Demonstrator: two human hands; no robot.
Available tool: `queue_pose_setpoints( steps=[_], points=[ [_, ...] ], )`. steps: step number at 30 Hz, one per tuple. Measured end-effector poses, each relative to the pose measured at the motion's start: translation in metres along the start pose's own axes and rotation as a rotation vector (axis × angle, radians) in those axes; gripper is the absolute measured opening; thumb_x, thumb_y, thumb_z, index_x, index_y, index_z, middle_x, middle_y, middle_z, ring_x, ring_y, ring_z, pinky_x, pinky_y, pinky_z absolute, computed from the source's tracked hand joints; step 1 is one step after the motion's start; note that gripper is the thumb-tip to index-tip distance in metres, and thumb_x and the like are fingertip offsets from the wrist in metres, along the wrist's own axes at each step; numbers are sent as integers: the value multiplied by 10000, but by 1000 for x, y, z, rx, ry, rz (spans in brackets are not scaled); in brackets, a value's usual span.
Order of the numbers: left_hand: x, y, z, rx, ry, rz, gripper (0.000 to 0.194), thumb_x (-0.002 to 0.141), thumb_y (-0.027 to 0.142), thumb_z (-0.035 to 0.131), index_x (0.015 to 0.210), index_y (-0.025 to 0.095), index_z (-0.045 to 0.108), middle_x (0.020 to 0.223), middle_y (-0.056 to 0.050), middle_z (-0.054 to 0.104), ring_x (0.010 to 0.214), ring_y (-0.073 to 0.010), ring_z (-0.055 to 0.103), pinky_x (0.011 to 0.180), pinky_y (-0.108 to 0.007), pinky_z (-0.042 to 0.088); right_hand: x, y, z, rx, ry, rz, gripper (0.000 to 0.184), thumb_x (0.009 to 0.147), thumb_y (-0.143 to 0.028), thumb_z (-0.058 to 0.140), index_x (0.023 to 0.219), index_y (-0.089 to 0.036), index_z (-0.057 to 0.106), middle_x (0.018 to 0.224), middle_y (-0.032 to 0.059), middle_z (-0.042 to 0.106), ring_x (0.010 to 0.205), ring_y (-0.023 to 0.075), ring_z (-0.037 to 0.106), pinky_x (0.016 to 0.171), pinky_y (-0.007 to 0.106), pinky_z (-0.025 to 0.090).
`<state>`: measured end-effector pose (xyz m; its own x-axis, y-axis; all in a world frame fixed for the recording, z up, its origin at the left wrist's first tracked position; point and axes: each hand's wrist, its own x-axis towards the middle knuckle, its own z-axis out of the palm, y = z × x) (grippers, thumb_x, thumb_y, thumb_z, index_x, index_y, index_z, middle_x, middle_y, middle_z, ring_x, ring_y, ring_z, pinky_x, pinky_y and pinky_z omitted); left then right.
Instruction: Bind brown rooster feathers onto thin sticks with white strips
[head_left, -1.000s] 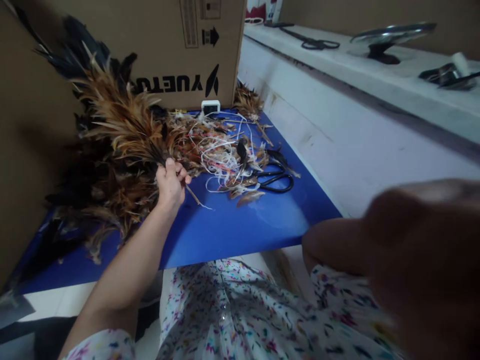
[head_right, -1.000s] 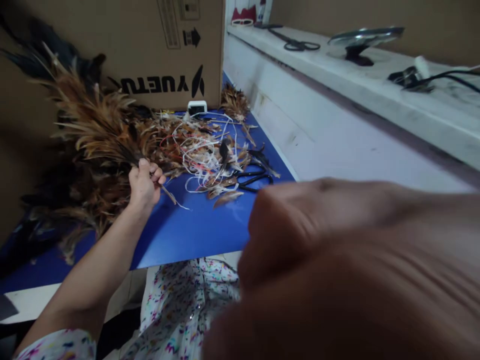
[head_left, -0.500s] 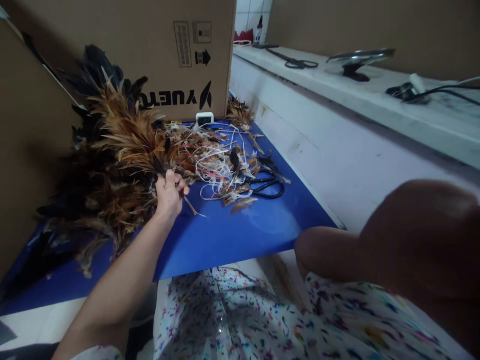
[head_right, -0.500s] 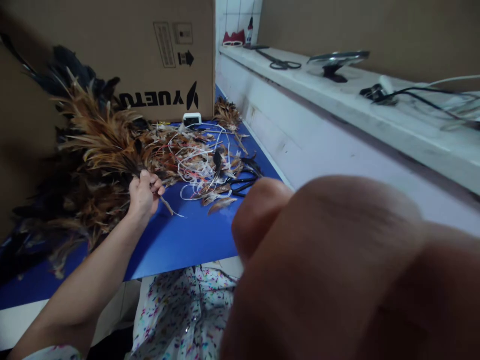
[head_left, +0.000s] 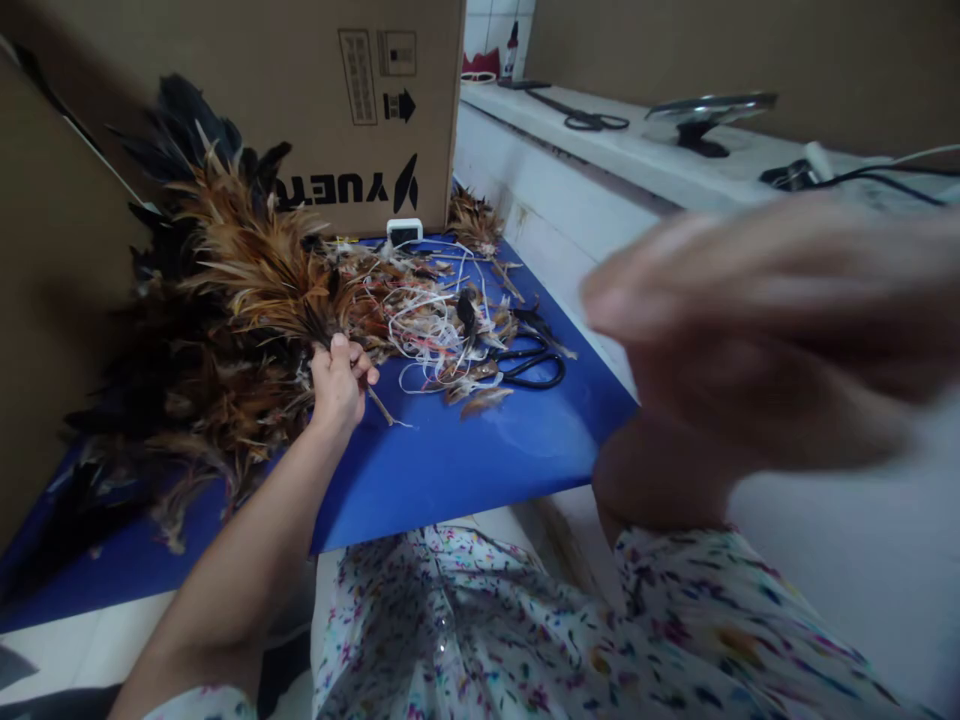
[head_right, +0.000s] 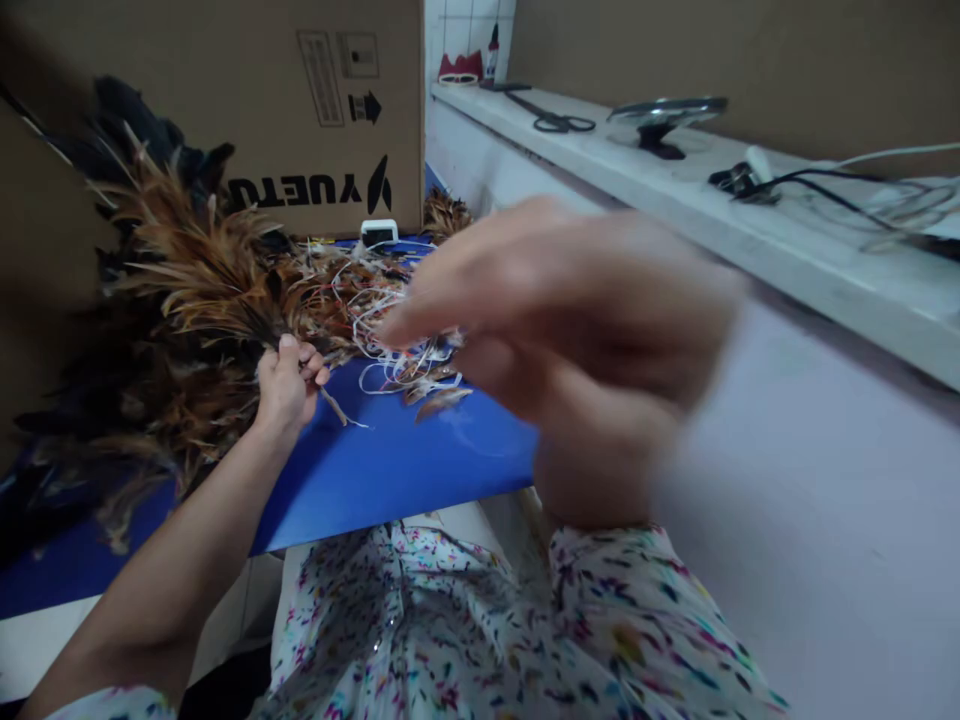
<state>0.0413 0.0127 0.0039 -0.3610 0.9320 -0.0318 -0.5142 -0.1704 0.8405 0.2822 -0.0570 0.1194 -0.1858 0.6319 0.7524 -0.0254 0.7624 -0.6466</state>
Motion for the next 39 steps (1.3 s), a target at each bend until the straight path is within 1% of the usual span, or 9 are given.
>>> queue_pose_setpoints(
  steps=[2, 6, 9, 11, 15, 19, 22, 32, 39],
  points=[
    [-1, -1, -1, -9, -48, -3, 340, 939, 330, 619, 724, 192, 396, 561, 86, 371, 407, -38, 290, 370, -166, 304, 13, 23, 2, -116, -51, -29, 156, 877, -289, 658, 977, -349, 762, 967, -23, 737, 902, 201, 694, 846, 370, 571],
    [-2, -3, -1, -7, -67, -19, 339, 945, 328, 607, 719, 187, 396, 563, 85, 374, 404, -30, 291, 352, -141, 263, 29, 115, 1, -421, -196, 148, 181, 845, -175, 598, 934, -196, 754, 912, 19, 751, 833, 169, 666, 793, 337, 529],
    [-3, -5, 0, -2, -77, -41, 301, 972, 290, 556, 741, 190, 392, 560, 86, 375, 400, -28, 293, 347, -129, 230, 21, 172, 0, -623, -308, 266, 278, 813, -108, 565, 1013, -163, 751, 1013, 63, 748, 891, 191, 666, 850, 344, 508],
    [-3, -5, 1, 2, -86, -53, 292, 986, 268, 526, 744, 191, 380, 557, 88, 370, 395, -25, 282, 347, -123, 214, 11, 188, 0, -763, -464, 278, 333, 813, -93, 573, 1097, -149, 736, 1113, 95, 730, 992, 225, 656, 919, 361, 487],
    [-2, -5, 1, 10, -78, -65, 295, 986, 275, 525, 748, 195, 369, 553, 92, 363, 391, -21, 280, 349, -117, 201, 1, 189, 6, -1018, -729, 313, 419, 869, -110, 551, 1272, -144, 658, 1257, 150, 660, 1171, 286, 586, 955, 378, 452],
    [-2, -3, 1, 15, -74, -66, 323, 978, 293, 543, 732, 195, 358, 548, 93, 356, 389, -18, 265, 349, -116, 202, 1, 188, 12, -1126, -825, 334, 272, 926, -127, 475, 1064, -125, 710, 1142, 160, 668, 1065, 264, 605, 891, 339, 442],
    [-2, -3, 2, 25, -58, -66, 325, 973, 288, 551, 728, 196, 359, 549, 91, 362, 388, -20, 260, 349, -120, 196, 1, 191, 11, -1097, -774, 312, 258, 934, -111, 442, 963, -117, 698, 1054, 146, 675, 980, 228, 613, 872, 311, 434],
    [-1, -6, 1, 35, -73, -62, 296, 973, 278, 549, 741, 195, 384, 553, 90, 356, 391, -26, 253, 357, -133, 186, 5, 191, -10, -939, -466, 275, 240, 853, -95, 494, 951, -125, 711, 985, 118, 725, 980, 239, 647, 919, 339, 460],
    [-2, -5, 2, 43, -83, -64, 326, 920, 326, 641, 743, 192, 402, 549, 92, 362, 395, -26, 257, 351, -131, 188, 7, 201, -28, -1037, -347, 346, 379, 823, -62, 482, 1087, -137, 744, 1127, 110, 732, 1063, 242, 651, 985, 350, 464]
  ],
)
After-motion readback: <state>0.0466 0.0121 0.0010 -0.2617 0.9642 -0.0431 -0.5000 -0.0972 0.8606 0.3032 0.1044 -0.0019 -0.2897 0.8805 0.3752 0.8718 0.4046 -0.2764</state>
